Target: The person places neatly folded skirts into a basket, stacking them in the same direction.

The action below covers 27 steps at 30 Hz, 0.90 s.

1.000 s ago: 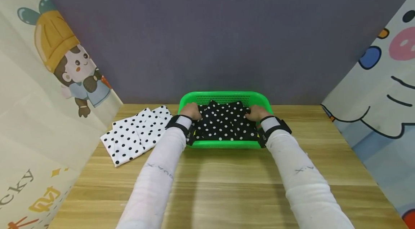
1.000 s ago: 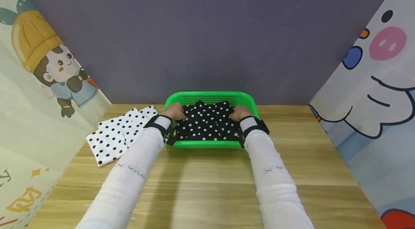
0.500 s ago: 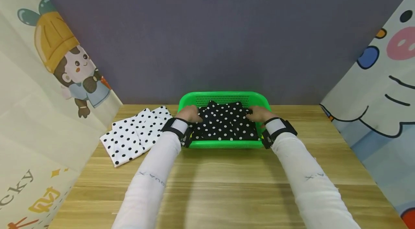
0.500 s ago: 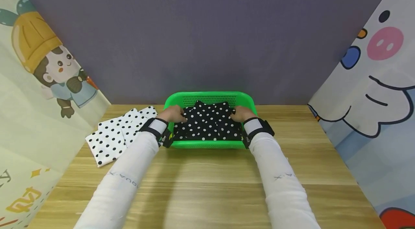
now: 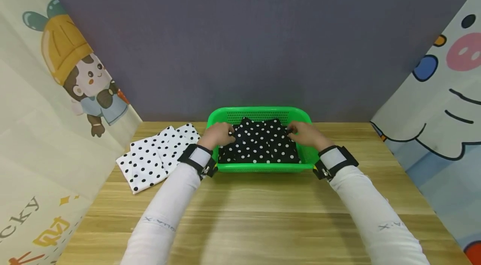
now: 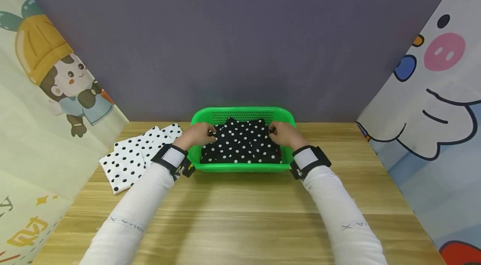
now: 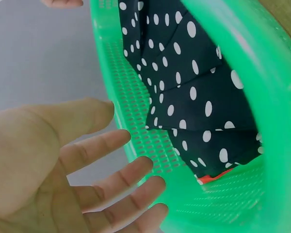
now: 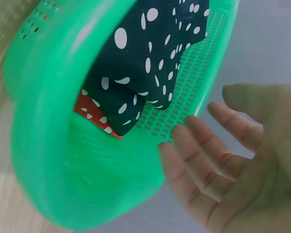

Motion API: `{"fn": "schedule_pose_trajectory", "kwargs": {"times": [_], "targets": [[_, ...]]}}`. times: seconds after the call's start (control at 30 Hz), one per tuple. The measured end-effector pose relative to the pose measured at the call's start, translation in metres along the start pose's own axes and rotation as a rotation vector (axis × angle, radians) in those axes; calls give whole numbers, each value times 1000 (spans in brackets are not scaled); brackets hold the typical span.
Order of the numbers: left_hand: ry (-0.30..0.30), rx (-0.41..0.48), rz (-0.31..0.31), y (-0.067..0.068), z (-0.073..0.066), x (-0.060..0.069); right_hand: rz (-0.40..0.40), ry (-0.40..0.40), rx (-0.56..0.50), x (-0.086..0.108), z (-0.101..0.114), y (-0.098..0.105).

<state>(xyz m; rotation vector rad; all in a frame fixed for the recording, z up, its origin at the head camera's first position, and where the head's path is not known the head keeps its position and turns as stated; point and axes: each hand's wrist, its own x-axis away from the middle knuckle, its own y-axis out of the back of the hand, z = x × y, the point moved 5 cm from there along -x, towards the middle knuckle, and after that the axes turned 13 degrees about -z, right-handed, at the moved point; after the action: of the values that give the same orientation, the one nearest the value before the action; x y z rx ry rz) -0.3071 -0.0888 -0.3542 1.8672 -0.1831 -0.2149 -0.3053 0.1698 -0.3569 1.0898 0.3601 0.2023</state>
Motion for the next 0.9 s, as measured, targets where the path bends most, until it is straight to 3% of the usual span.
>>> {"fn": "schedule_pose_trajectory", "kwargs": {"times": [0.27, 0.57, 0.9], "targets": [[-64, -26, -152, 7, 0, 21, -145, 122, 47, 19, 11, 6], [-116, -26, -287, -4, 6, 50, -263, 233, 175, 53, 18, 6], [-192, -26, -495, -6, 11, 90, -458, 477, 247, 88, 28, -1]]}}
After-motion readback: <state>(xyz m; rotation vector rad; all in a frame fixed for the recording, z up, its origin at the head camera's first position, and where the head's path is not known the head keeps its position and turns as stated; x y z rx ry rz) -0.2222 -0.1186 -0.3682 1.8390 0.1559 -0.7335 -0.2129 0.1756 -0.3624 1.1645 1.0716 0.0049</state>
